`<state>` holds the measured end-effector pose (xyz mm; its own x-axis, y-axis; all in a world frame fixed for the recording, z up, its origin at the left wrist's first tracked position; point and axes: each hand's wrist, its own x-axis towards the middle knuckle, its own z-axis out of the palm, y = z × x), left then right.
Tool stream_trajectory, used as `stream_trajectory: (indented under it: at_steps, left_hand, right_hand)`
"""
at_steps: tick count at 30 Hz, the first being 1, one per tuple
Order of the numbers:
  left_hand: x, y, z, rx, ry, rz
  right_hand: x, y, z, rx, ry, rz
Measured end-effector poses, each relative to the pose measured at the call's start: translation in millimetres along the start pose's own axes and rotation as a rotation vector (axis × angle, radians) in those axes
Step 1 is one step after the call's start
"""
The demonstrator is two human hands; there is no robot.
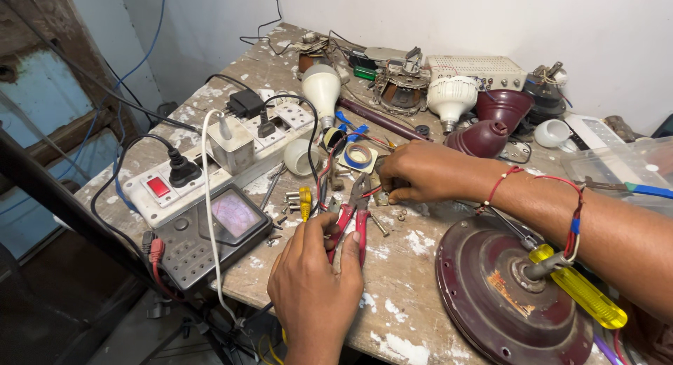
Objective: The person uses a yellow-handled screwdriver to unscrew screws from a round maroon fan motor housing on a cluttered workbench, steadying the housing with the other hand. They reposition the housing, work on screws at different points around its rim, and briefly handle a cloth and wires between screwing steps.
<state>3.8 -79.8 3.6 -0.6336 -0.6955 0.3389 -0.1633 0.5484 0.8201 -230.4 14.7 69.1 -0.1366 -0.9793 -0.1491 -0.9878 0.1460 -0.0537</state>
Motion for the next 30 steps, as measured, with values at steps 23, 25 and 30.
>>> stream_trajectory:
  at_steps: [23, 25, 30]
  left_hand:
    - [-20.1, 15.3, 12.4, 0.162, 0.1, 0.166]
    - [-22.8, 20.0, 14.5, 0.215, 0.114, 0.197]
    - [-37.6, 31.6, 19.8, 0.303, 0.134, 0.259]
  right_hand:
    - [-171.5, -5.7, -81.3, 0.373, 0.572, 0.445]
    - [-203.1, -27.4, -83.0, 0.374, 0.648, 0.528]
    - [-257.0, -78.6, -66.3, 0.397, 0.8, 0.368]
